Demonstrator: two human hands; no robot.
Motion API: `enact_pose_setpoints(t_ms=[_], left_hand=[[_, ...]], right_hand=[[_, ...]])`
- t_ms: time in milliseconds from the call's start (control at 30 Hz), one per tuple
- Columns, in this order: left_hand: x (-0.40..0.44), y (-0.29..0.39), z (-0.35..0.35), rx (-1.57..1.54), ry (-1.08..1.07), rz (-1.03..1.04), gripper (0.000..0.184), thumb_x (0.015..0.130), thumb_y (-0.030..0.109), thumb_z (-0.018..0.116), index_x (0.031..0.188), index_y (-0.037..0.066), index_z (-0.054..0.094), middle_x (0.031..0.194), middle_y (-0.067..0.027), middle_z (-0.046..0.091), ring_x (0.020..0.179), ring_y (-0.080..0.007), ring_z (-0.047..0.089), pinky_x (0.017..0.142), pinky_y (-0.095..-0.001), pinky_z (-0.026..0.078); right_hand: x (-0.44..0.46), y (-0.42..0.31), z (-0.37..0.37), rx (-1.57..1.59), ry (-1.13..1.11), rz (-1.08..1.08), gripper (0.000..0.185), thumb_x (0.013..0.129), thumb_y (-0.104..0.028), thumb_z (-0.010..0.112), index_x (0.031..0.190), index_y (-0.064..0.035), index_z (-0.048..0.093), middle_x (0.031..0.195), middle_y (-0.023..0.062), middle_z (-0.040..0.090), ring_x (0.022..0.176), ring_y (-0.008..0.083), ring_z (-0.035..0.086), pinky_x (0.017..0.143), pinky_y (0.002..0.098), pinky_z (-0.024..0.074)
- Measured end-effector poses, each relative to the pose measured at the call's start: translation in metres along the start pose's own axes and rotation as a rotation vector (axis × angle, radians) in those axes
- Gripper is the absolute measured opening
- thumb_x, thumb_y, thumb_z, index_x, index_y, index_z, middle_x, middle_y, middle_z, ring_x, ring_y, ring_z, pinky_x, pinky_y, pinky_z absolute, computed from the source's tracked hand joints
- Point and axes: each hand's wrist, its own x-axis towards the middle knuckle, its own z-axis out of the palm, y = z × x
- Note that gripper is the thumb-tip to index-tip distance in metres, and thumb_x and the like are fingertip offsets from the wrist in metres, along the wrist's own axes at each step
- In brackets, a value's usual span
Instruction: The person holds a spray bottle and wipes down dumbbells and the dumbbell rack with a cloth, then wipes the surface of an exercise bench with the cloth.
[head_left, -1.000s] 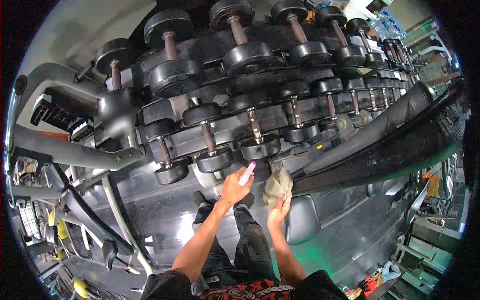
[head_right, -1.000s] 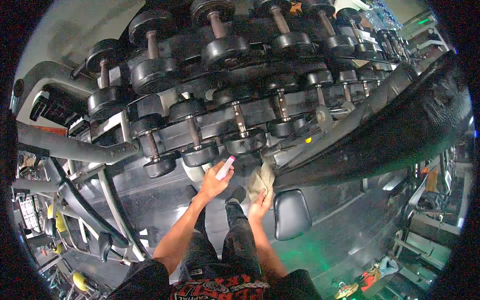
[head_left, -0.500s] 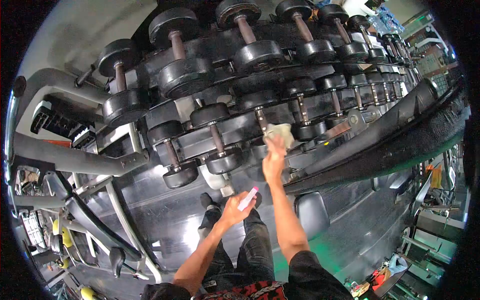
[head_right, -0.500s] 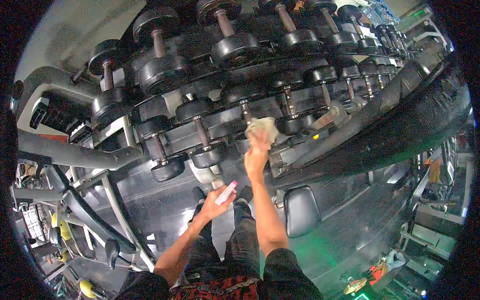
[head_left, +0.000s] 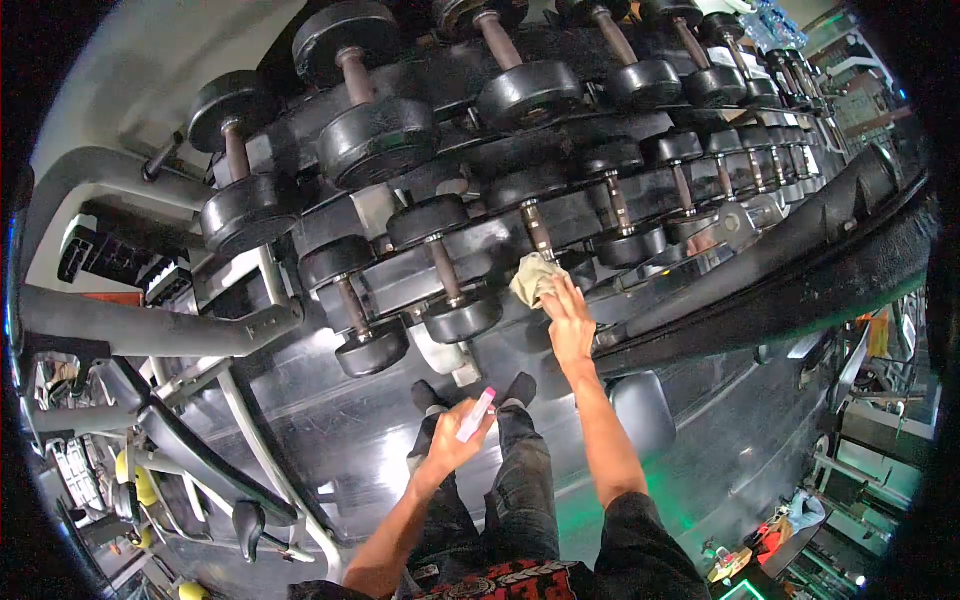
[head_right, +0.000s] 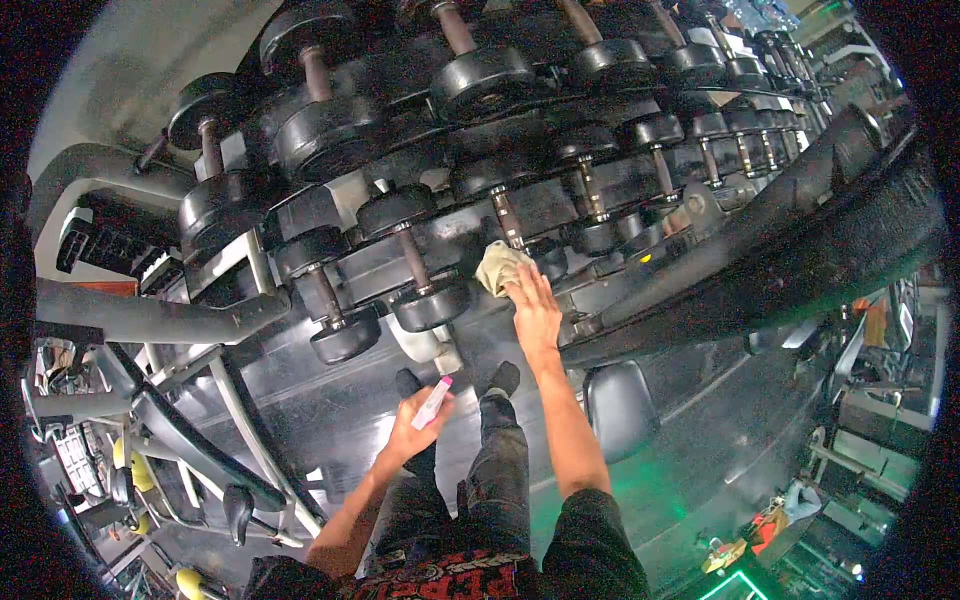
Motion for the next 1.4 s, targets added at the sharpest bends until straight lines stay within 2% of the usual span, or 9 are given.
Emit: enact_pose_setpoints(t_ms=[100, 267, 400, 567, 867, 1167, 1267, 1333, 1400], left_hand=[[-0.002, 0.006, -0.002, 0.033, -0.005, 0.055, 0.014, 0.080, 0.009, 0.065, 0.093, 0.005, 0.063, 0.084, -0.0122, 0.065, 0.076, -0.0266, 0.065, 0.067, -0.0330, 0.051], [-0.008, -0.008, 0.006, 0.034, -0.045, 0.106, 0.015, 0.081, 0.011, 0.065, 0.094, 0.005, 0.063, 0.084, -0.0122, 0.064, 0.076, -0.0284, 0.065, 0.068, -0.0338, 0.051], [-0.009, 0.000, 0.007, 0.003, -0.048, 0.073, 0.016, 0.081, 0.013, 0.064, 0.095, 0.005, 0.063, 0.082, -0.0127, 0.063, 0.075, -0.0292, 0.064, 0.067, -0.0341, 0.050], [-0.012, 0.009, 0.010, 0.012, -0.028, 0.027, 0.017, 0.081, 0.013, 0.065, 0.096, 0.006, 0.063, 0.082, -0.0127, 0.064, 0.072, -0.0256, 0.064, 0.065, -0.0326, 0.050], [-0.014, 0.012, 0.011, -0.022, -0.045, 0.009, 0.015, 0.082, 0.011, 0.065, 0.096, 0.005, 0.063, 0.078, -0.0103, 0.063, 0.068, -0.0169, 0.063, 0.062, -0.0288, 0.049], [-0.009, 0.012, 0.018, 0.032, -0.061, 0.036, 0.015, 0.081, 0.009, 0.064, 0.095, 0.004, 0.063, 0.078, -0.0106, 0.064, 0.069, -0.0190, 0.064, 0.063, -0.0297, 0.050], [-0.008, 0.015, 0.017, 0.008, -0.044, 0.075, 0.016, 0.081, 0.010, 0.064, 0.096, 0.004, 0.062, 0.079, -0.0114, 0.063, 0.070, -0.0206, 0.064, 0.063, -0.0298, 0.050], [-0.010, 0.006, 0.017, -0.017, -0.027, 0.098, 0.017, 0.081, 0.010, 0.063, 0.097, 0.004, 0.061, 0.080, -0.0122, 0.063, 0.070, -0.0213, 0.064, 0.063, -0.0303, 0.050], [-0.011, 0.004, 0.014, -0.045, -0.007, 0.123, 0.017, 0.081, 0.010, 0.063, 0.097, 0.003, 0.061, 0.081, -0.0131, 0.063, 0.070, -0.0221, 0.064, 0.063, -0.0309, 0.050]], right_hand=[[0.006, -0.008, -0.014, 0.236, 0.089, 0.545, 0.038, 0.075, 0.010, 0.047, 0.102, -0.0112, 0.064, 0.126, 0.0091, 0.055, 0.108, 0.0293, 0.058, 0.086, 0.0392, 0.0505], [0.018, 0.034, -0.029, 0.266, 0.483, 0.609, 0.049, 0.074, 0.015, 0.040, 0.119, 0.0002, 0.053, 0.128, 0.0245, 0.049, 0.121, 0.0379, 0.046, 0.102, 0.0413, 0.0360], [0.017, 0.048, 0.000, 0.266, 0.074, 0.629, 0.041, 0.076, -0.001, 0.054, 0.116, -0.0076, 0.055, 0.113, 0.0212, 0.056, 0.105, 0.0395, 0.053, 0.091, 0.0440, 0.0424], [0.037, 0.066, -0.001, 0.253, -0.008, 0.840, 0.049, 0.078, -0.026, 0.065, 0.117, 0.0002, 0.052, 0.116, 0.0262, 0.052, 0.109, 0.0418, 0.048, 0.093, 0.0455, 0.0390], [0.010, 0.043, 0.036, 0.392, 0.275, 0.549, 0.043, 0.086, -0.002, 0.050, 0.128, -0.0061, 0.046, 0.139, 0.0168, 0.041, 0.130, 0.0357, 0.034, 0.107, 0.0406, 0.0315], [-0.012, -0.008, 0.007, 0.012, -0.055, 0.157, 0.049, 0.073, 0.005, 0.057, 0.120, -0.0104, 0.056, 0.136, 0.0098, 0.044, 0.130, 0.0370, 0.034, 0.109, 0.0441, 0.0300], [-0.001, 0.006, 0.009, 0.067, -0.038, 0.278, 0.046, 0.075, 0.006, 0.055, 0.119, -0.0093, 0.056, 0.139, 0.0126, 0.041, 0.130, 0.0368, 0.034, 0.107, 0.0441, 0.0316], [0.010, 0.027, 0.028, 0.233, 0.312, 0.578, 0.036, 0.082, -0.002, 0.051, 0.117, -0.0065, 0.056, 0.131, 0.0180, 0.048, 0.124, 0.0386, 0.041, 0.102, 0.0438, 0.0362], [0.030, 0.067, 0.038, 0.582, 0.141, 1.033, 0.032, 0.088, -0.016, 0.046, 0.117, -0.0068, 0.056, 0.119, 0.0216, 0.056, 0.116, 0.0411, 0.048, 0.096, 0.0434, 0.0397]])
